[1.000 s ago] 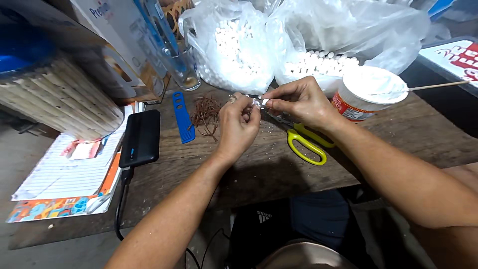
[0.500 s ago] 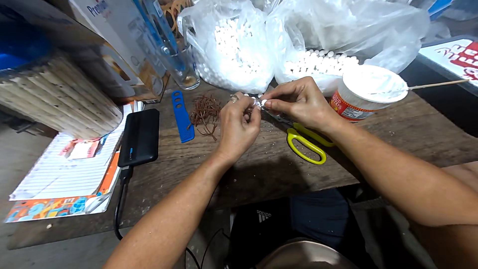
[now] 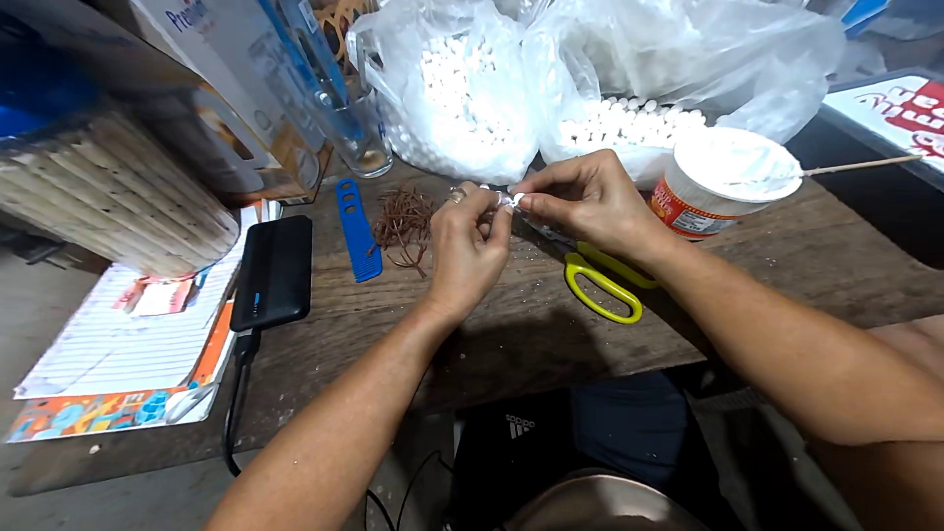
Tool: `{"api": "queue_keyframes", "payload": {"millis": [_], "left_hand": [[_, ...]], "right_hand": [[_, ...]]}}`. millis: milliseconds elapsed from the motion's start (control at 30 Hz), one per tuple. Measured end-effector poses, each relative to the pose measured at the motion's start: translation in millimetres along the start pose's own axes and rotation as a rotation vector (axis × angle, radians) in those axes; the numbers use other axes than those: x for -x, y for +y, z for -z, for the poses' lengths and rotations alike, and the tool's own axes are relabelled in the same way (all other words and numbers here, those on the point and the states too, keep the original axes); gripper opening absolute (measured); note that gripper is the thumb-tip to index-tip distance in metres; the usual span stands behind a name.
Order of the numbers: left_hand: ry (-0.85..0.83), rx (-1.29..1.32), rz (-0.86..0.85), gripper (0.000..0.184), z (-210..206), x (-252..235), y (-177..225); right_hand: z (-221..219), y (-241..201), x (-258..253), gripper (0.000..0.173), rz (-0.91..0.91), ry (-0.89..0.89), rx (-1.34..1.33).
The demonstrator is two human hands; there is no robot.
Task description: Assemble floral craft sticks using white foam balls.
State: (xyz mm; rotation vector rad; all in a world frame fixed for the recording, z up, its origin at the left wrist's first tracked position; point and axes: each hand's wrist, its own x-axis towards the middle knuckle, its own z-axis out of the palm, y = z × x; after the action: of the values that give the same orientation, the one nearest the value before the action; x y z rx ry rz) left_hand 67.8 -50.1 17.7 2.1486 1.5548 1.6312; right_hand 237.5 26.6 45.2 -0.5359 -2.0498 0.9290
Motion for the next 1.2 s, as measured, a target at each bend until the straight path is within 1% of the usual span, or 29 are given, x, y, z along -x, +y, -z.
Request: {"api": "queue_keyframes", "payload": {"millis": [67, 167, 200, 267, 367, 500, 600, 700, 867, 1033, 1200], "left_hand": [[0.006, 0.045, 0.051, 0.012, 3, -2, -1], [0.022, 0.118, 0.195, 0.012, 8, -9, -5], [0.026, 0.148, 0.250, 0.011, 11, -12, -5], [0.041, 0.218, 0.342, 0.010, 14, -16, -3], [0.053, 0.276, 0.413, 0.011, 13, -17, -4], [0.030, 0.210, 0.458, 0.013, 14, -18, -4], [0.047, 0.205, 0.493, 0.013, 14, -19, -7], [0.061, 0.232, 0.498, 0.010, 13, -19, -8], [0.065, 0.271, 0.492, 0.009, 13, -18, -7], [0.058, 0.297, 0.476, 0.005, 12, -17, -7], [0.085, 0.244, 0.438, 0.005, 11, -17, -5]], "right_hand": [[3, -2, -4, 0.013, -0.025, 0.025, -0.037], [9, 0, -9, 0.019, -0.047, 0.034, -0.029], [9, 2, -9, 0.018, -0.052, 0.025, 0.013], [6, 8, -8, 0.014, -0.050, -0.010, 0.178], [-2, 9, -9, 0.014, -0.114, -0.106, 0.413], [-4, 6, -18, 0.017, -0.201, -0.169, 0.528], [0, 9, -24, 0.017, -0.205, -0.143, 0.538], [-3, 11, -29, 0.017, -0.196, -0.168, 0.554], [-17, 11, -39, 0.018, -0.214, -0.203, 0.671], [-17, 17, -34, 0.016, -0.123, -0.167, 0.677], [-16, 21, -30, 0.012, -0.065, -0.149, 0.630]]}}
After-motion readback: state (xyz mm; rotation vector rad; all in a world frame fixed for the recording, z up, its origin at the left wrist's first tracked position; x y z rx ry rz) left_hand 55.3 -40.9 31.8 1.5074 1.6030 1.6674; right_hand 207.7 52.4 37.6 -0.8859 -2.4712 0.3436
